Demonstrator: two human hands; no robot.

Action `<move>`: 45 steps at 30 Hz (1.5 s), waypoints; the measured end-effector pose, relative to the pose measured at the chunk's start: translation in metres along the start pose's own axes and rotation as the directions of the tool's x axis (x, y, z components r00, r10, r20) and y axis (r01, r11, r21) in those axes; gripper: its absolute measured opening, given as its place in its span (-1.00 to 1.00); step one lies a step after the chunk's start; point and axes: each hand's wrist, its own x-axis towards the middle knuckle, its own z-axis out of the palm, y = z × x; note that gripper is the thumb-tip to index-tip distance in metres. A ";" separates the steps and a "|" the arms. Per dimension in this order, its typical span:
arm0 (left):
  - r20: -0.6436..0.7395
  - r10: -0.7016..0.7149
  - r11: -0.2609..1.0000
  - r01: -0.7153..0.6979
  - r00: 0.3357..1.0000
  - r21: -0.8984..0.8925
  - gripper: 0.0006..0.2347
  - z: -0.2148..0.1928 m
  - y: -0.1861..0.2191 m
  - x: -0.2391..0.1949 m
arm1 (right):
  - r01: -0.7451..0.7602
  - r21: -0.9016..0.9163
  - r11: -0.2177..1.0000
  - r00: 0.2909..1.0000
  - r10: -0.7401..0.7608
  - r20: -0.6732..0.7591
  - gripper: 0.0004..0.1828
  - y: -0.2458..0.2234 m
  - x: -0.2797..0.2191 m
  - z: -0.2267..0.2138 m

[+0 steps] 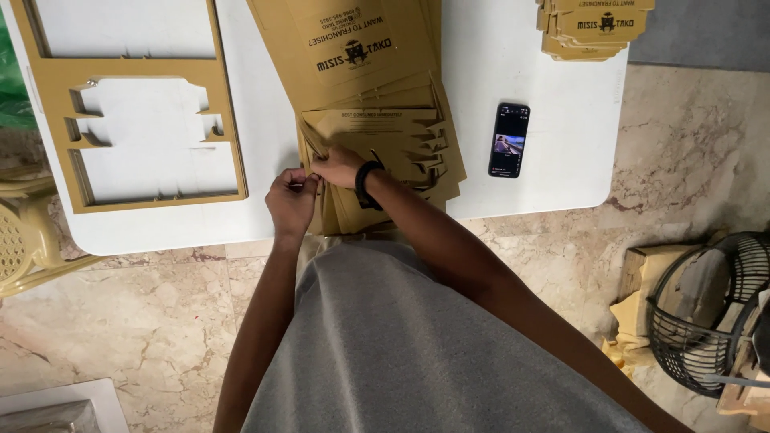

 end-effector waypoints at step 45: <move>-0.145 0.045 0.972 -0.010 0.988 0.234 -0.82 0.007 0.023 -0.021 | -0.134 0.080 0.988 0.987 0.140 -0.073 -0.44 -0.115 -0.112 -0.020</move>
